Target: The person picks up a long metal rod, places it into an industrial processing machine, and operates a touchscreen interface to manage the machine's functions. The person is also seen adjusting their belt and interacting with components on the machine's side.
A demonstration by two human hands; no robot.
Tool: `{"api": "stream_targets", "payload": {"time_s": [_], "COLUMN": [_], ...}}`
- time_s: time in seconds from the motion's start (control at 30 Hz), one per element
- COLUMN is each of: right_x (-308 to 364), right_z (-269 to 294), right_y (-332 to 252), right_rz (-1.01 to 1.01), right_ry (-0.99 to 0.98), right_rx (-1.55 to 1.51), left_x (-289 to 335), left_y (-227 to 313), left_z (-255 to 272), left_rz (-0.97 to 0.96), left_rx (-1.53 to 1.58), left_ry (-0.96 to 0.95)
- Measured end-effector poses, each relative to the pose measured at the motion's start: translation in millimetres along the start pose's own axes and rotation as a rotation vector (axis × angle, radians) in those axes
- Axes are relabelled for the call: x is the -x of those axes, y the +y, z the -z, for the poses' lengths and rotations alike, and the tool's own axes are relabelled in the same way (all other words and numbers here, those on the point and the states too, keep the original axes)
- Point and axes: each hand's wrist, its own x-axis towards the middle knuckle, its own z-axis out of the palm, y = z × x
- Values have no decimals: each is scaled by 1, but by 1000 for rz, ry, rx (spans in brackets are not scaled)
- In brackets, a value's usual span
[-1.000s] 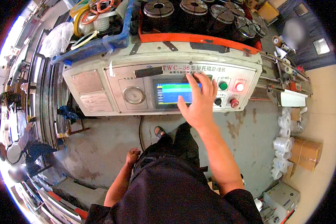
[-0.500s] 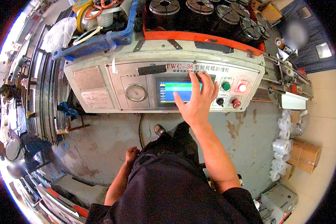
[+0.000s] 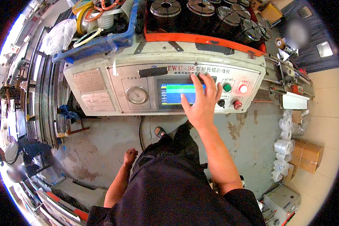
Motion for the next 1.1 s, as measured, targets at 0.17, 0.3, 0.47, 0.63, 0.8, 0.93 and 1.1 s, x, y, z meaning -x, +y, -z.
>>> {"api": "stream_targets", "payload": {"time_s": [0.17,0.3,0.47,0.63,0.8,0.93,1.1], "right_x": [0,2,3,3,0,2,4], "right_z": [1,0,-8,2,28,35,36], "right_y": [-10,-24,-30,-19,12,25,27], "right_rz": [12,32,7,-6,6,60,57], "right_ry": [-11,-66,-29,-49,-78,-138,-149], "right_rx": [16,26,67,42,14,18,13], "left_x": [-8,-4,7,7,8,16,23], "left_y": [-2,0,7,7,3,11,23], "left_z": [5,-1,-5,-2,-3,-6,-8], "left_rz": [-8,-23,-24,-6,-2,12,37], "left_rx": [-61,-6,11,-34,32,9,50], "left_ry": [-84,-33,8,-3,10,-5,-25]}}
